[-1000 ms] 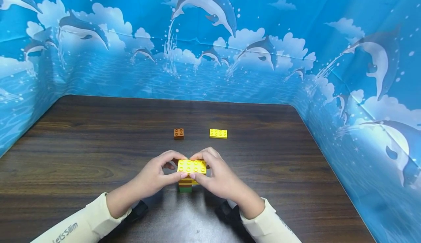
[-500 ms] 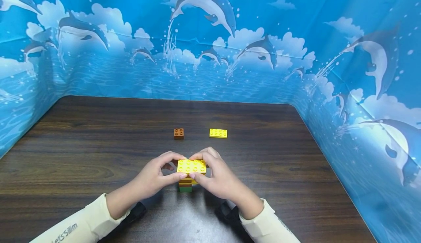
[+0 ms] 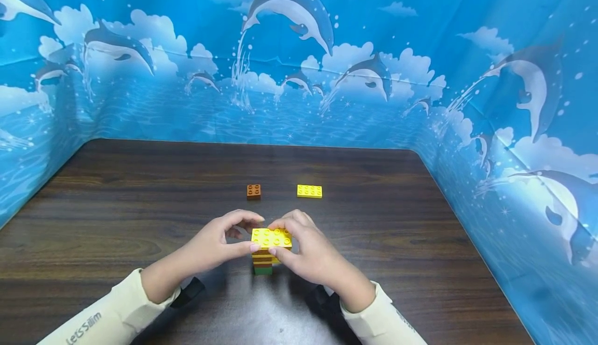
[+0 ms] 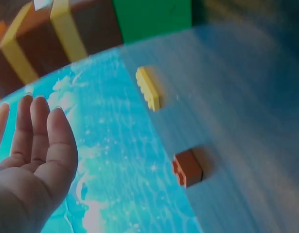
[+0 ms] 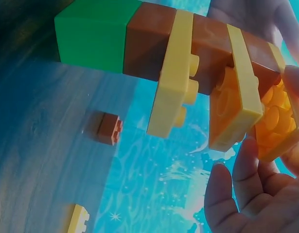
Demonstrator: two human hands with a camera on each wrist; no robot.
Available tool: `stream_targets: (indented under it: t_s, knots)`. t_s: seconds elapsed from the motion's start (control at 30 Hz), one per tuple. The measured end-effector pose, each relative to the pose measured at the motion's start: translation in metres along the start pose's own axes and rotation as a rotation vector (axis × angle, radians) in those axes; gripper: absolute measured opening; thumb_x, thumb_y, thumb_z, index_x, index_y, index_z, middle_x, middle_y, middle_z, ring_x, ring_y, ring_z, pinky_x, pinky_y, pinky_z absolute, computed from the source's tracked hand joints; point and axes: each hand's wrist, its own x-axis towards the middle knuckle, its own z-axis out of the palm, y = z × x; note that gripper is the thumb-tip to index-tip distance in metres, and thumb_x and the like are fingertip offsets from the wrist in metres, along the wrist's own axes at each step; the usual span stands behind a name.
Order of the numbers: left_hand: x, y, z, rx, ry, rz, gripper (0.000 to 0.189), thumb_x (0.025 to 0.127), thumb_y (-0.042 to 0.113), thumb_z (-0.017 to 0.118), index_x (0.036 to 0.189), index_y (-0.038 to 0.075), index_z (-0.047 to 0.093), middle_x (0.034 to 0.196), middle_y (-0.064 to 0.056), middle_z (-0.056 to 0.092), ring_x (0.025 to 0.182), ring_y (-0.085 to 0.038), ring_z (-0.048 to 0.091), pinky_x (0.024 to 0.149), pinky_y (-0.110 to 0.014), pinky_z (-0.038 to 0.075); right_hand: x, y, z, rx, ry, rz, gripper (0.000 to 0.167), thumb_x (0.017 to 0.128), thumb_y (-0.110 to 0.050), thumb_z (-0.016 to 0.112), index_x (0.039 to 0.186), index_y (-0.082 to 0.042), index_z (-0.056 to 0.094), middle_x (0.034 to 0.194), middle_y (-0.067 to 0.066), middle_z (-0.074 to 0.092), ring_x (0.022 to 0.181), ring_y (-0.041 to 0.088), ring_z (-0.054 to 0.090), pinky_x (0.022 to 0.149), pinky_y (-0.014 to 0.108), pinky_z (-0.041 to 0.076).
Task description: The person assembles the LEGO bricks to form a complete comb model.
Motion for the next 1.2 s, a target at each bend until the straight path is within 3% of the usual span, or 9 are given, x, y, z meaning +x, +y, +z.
stream_targets:
  t_s: [0.1, 0.23, 0.33, 0.5, 0.63, 0.8, 1.2]
  knots:
    - [0.004, -0.001, -0.007, -0.010, 0.041, -0.004, 0.044, 0.090, 0.027, 0.067, 0.129, 0.009, 0.056, 0.119, -0.007, 0.058, 0.108, -0.028, 0.055, 0.088, -0.039, 0.046, 0.000, -0.001, 0.000, -0.010, -0.003, 0.001, 0.034, 0.087, -0.011, 0.070, 0.120, -0.011, 0.061, 0.116, -0.001, 0.053, 0.102, 0.016, 0.048, 0.084, 0.036, 0.047]
    - [0.014, -0.006, -0.017, -0.026, 0.143, -0.019, 0.043, 0.091, 0.026, 0.066, 0.129, 0.008, 0.056, 0.119, -0.011, 0.059, 0.107, -0.026, 0.055, 0.087, -0.039, 0.046, 0.000, -0.001, 0.000, -0.021, -0.002, 0.004, 0.034, 0.087, -0.011, 0.070, 0.120, -0.012, 0.061, 0.117, -0.001, 0.053, 0.102, 0.016, 0.047, 0.081, 0.038, 0.048]
    - [0.024, -0.011, -0.023, -0.044, 0.211, -0.036, 0.043, 0.090, 0.024, 0.067, 0.128, 0.008, 0.056, 0.119, -0.013, 0.059, 0.106, -0.024, 0.056, 0.088, -0.040, 0.047, 0.000, -0.001, 0.000, -0.025, -0.004, 0.010, 0.034, 0.088, -0.012, 0.070, 0.120, -0.012, 0.060, 0.117, -0.001, 0.053, 0.101, 0.016, 0.047, 0.076, 0.036, 0.048]
    - [0.040, -0.023, -0.033, -0.071, 0.266, -0.094, 0.046, 0.089, 0.022, 0.069, 0.130, 0.006, 0.054, 0.121, -0.016, 0.058, 0.107, -0.026, 0.056, 0.089, -0.042, 0.048, 0.000, -0.001, 0.000, -0.035, -0.005, 0.013, 0.034, 0.088, -0.013, 0.070, 0.121, -0.013, 0.060, 0.118, -0.002, 0.053, 0.101, 0.016, 0.047, 0.076, 0.030, 0.046]
    - [0.052, -0.032, -0.042, -0.078, 0.280, -0.150, 0.048, 0.089, 0.019, 0.068, 0.133, 0.006, 0.052, 0.124, -0.018, 0.056, 0.111, -0.029, 0.055, 0.089, -0.043, 0.048, 0.000, -0.001, 0.000, -0.045, -0.007, 0.020, 0.034, 0.088, -0.014, 0.070, 0.121, -0.014, 0.060, 0.118, -0.003, 0.053, 0.102, 0.016, 0.046, 0.076, 0.031, 0.045]
    - [0.065, -0.042, -0.052, -0.080, 0.252, -0.212, 0.052, 0.090, 0.019, 0.068, 0.136, 0.006, 0.048, 0.130, -0.020, 0.052, 0.115, -0.032, 0.052, 0.092, -0.046, 0.047, 0.000, -0.001, 0.001, -0.056, -0.012, 0.034, 0.033, 0.089, -0.015, 0.070, 0.121, -0.016, 0.060, 0.118, -0.004, 0.053, 0.103, 0.015, 0.046, 0.079, 0.032, 0.045]
    - [0.093, -0.061, -0.058, -0.063, 0.222, -0.309, 0.059, 0.087, 0.021, 0.071, 0.139, 0.005, 0.045, 0.133, -0.020, 0.049, 0.118, -0.033, 0.050, 0.097, -0.048, 0.044, 0.001, -0.001, -0.001, -0.066, -0.010, 0.049, 0.034, 0.088, -0.016, 0.071, 0.120, -0.016, 0.061, 0.118, -0.006, 0.053, 0.105, 0.014, 0.047, 0.083, 0.035, 0.046]
